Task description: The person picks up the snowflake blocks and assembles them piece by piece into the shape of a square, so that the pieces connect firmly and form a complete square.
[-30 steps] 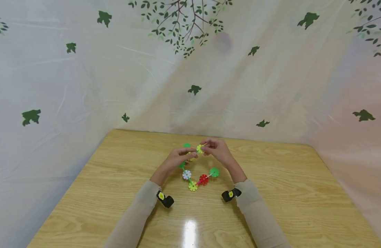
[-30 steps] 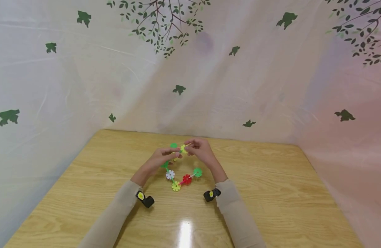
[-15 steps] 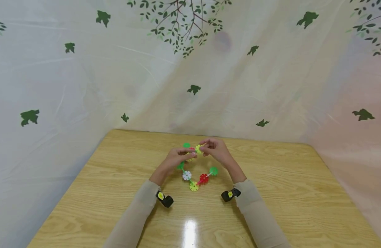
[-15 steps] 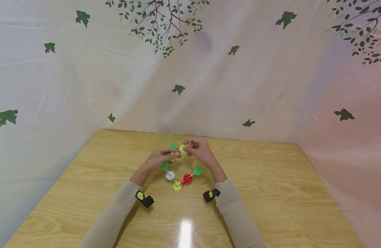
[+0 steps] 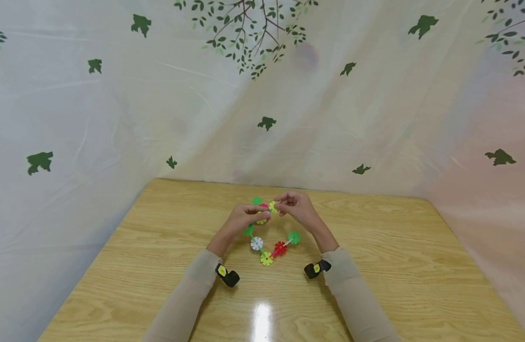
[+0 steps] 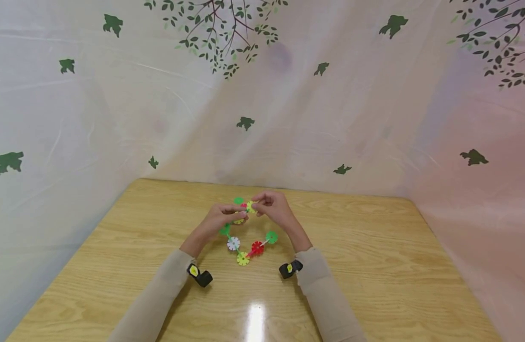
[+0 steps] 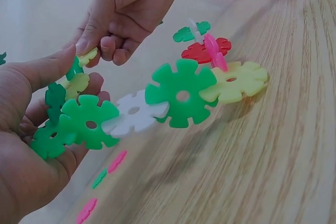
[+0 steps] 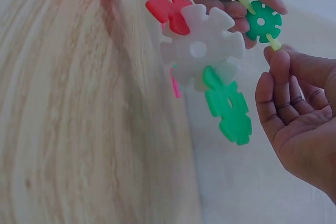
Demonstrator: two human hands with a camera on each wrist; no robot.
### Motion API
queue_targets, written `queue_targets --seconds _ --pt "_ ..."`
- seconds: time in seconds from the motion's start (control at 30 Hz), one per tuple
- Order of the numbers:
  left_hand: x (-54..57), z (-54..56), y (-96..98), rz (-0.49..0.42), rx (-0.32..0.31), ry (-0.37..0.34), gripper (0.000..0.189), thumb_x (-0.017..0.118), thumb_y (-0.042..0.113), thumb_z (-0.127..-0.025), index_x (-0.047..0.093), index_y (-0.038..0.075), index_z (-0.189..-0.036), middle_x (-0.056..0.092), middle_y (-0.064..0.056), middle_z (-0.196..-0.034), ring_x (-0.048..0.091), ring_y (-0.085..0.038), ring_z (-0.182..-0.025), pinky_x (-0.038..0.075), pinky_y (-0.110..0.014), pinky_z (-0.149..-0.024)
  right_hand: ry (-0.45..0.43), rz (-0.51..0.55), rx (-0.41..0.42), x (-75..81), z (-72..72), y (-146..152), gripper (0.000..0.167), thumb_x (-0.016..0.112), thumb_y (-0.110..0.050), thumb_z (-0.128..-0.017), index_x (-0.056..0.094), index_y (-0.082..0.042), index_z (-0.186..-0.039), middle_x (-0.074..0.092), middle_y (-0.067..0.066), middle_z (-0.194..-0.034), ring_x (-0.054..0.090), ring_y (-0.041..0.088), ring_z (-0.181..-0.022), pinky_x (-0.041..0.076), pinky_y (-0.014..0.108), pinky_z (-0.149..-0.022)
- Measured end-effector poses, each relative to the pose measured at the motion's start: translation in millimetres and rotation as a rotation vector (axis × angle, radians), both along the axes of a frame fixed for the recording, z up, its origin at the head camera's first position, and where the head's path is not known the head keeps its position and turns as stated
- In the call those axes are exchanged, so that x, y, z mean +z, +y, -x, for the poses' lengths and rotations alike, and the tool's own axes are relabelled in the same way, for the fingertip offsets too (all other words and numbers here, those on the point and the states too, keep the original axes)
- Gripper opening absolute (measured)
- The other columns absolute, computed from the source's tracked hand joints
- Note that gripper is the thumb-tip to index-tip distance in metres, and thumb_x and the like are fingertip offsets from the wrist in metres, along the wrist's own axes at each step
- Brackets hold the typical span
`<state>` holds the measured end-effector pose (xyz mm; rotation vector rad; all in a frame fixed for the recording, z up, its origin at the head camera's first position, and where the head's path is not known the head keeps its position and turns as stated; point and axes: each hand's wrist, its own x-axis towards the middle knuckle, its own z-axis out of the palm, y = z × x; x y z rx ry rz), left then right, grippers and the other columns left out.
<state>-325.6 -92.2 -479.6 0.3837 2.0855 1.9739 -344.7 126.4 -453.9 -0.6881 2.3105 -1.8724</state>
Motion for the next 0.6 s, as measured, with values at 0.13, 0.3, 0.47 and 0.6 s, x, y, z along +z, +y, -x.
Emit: queue_targets --seconds 0.13,0.3,0.47,0.6 --pt "0.0 -0.9 0.4 0.009 0.005 0.001 0.041 0.072 0.019 -0.096 0.066 -0.011 -0.124 0.077 0.002 -0.093 0.071 -0.009 -0.087 0.06 -0.037 -0.091 -0.017 0.009 -0.005 -1.6 0.8 0.9 0.024 0.068 -0.002 -0.096 0.066 0.014 -0.113 0.072 0.009 -0.086 0.065 0.01 -0.067 0.062 0.042 -0.075" --pt "-1.6 -0.5 1.0 0.005 0.009 0.009 0.039 0.073 0.018 -0.096 0.068 -0.01 -0.121 0.077 0.002 -0.092 0.071 -0.009 -0.087 0.06 -0.035 -0.089 -0.036 0.026 -0.003 -2.8 1.3 1.3 0.024 0.069 -0.001 -0.095 0.066 0.015 -0.113 0.071 -0.001 -0.083 0.065 0.01 -0.067 0.061 0.044 -0.075" --pt "-3.2 -0.2 1.8 -0.011 0.014 0.01 0.034 0.074 0.017 -0.095 0.071 -0.008 -0.118 0.076 0.003 -0.09 0.071 -0.009 -0.086 0.06 -0.032 -0.086 -0.058 0.043 -0.001 -4.0 1.5 0.1 0.022 0.069 -0.001 -0.095 0.067 0.014 -0.111 0.071 0.002 -0.082 0.065 0.009 -0.066 0.061 0.034 -0.072" --pt "-1.4 -1.3 2.5 -0.003 0.02 0.008 0.035 0.074 0.018 -0.094 0.071 -0.008 -0.118 0.076 0.002 -0.09 0.07 -0.009 -0.085 0.06 -0.033 -0.086 -0.064 0.039 0.009 -3.9 1.0 0.5 0.022 0.068 -0.002 -0.096 0.067 0.013 -0.112 0.072 0.007 -0.084 0.065 0.009 -0.066 0.061 0.032 -0.072"
